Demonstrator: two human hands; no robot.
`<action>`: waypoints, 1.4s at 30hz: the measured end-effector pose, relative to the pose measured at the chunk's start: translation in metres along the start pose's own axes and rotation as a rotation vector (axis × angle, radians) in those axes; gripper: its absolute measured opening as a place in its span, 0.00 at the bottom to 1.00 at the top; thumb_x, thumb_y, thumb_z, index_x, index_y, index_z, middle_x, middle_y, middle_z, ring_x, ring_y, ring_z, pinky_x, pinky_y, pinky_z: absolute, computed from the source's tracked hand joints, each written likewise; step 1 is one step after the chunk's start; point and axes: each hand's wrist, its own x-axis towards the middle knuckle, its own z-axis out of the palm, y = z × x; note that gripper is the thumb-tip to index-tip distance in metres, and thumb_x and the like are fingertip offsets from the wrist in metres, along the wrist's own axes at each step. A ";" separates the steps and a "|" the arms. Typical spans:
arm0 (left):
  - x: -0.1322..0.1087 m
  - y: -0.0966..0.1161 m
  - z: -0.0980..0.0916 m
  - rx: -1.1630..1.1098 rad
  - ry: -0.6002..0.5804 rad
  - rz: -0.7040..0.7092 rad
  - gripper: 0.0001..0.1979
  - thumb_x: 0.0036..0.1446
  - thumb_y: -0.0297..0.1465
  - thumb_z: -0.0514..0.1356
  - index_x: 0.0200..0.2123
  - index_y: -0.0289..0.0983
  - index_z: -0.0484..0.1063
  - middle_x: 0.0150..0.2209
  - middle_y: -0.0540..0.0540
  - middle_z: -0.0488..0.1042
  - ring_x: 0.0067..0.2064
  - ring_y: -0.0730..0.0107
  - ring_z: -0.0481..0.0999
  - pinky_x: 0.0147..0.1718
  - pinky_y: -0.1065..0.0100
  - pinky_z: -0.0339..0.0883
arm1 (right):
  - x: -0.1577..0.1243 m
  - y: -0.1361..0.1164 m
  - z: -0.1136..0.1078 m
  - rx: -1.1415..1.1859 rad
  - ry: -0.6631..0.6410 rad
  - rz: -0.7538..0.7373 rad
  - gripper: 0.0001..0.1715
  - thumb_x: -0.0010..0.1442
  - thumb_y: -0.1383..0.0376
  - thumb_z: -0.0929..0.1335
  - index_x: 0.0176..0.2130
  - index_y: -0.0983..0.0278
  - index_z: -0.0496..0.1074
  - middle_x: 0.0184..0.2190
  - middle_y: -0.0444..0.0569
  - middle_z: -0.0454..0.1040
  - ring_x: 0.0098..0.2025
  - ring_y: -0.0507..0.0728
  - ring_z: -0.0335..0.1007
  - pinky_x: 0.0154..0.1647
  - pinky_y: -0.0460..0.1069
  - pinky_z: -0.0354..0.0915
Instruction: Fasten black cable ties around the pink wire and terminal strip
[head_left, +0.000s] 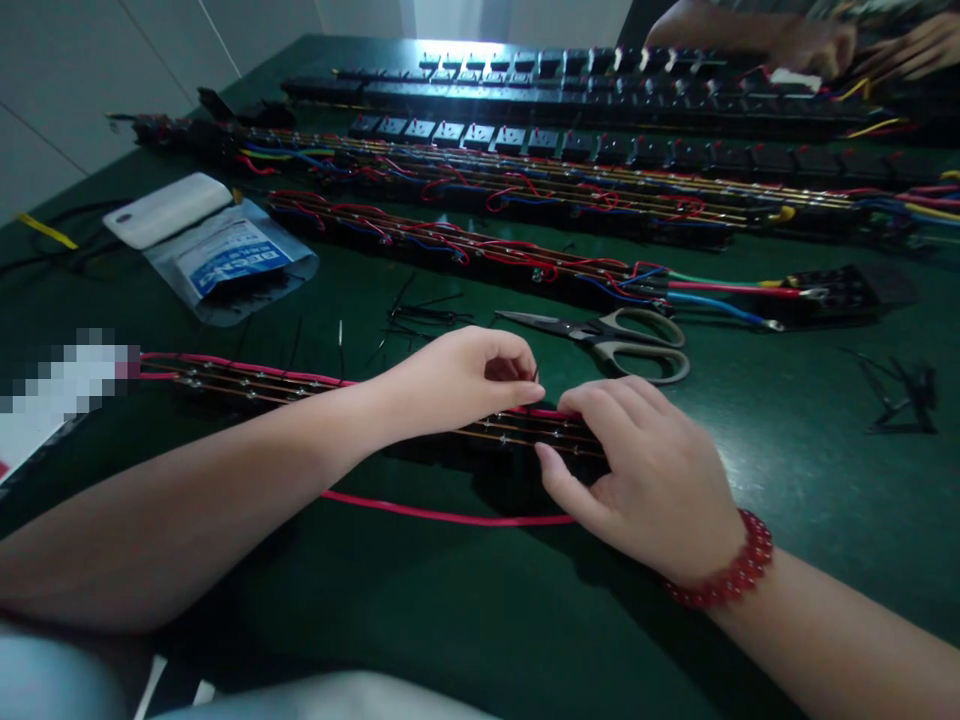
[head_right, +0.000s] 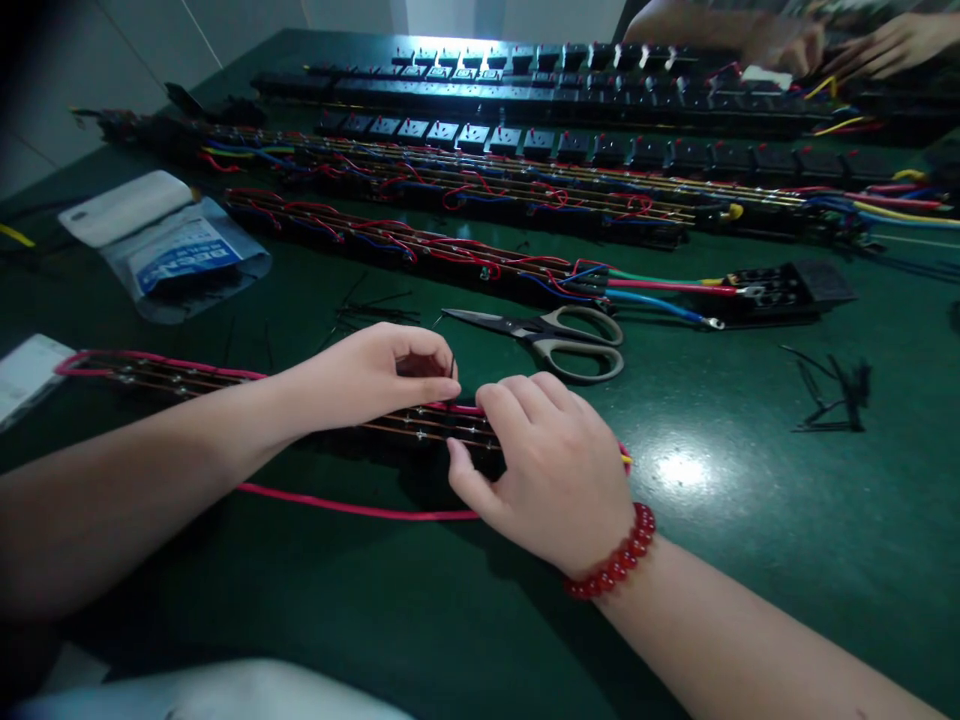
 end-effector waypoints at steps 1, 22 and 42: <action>0.000 0.000 0.000 -0.020 0.010 0.000 0.09 0.60 0.36 0.63 0.35 0.36 0.76 0.31 0.51 0.76 0.33 0.75 0.74 0.33 0.72 0.67 | 0.000 0.000 0.000 -0.004 -0.001 -0.004 0.16 0.64 0.55 0.66 0.39 0.66 0.70 0.33 0.53 0.75 0.36 0.59 0.69 0.35 0.52 0.63; 0.002 0.004 -0.002 -0.133 -0.046 -0.049 0.04 0.57 0.29 0.63 0.34 0.34 0.76 0.31 0.51 0.78 0.33 0.75 0.76 0.34 0.72 0.70 | 0.000 0.000 0.003 -0.138 -0.039 0.096 0.27 0.67 0.45 0.62 0.36 0.66 0.70 0.29 0.53 0.72 0.32 0.58 0.65 0.31 0.51 0.57; 0.003 -0.001 0.002 0.067 0.041 0.047 0.03 0.63 0.28 0.59 0.36 0.37 0.73 0.35 0.52 0.78 0.37 0.73 0.75 0.37 0.70 0.66 | 0.005 0.004 0.001 -0.225 0.000 -0.116 0.21 0.68 0.52 0.63 0.29 0.63 0.67 0.25 0.50 0.70 0.26 0.55 0.63 0.23 0.49 0.54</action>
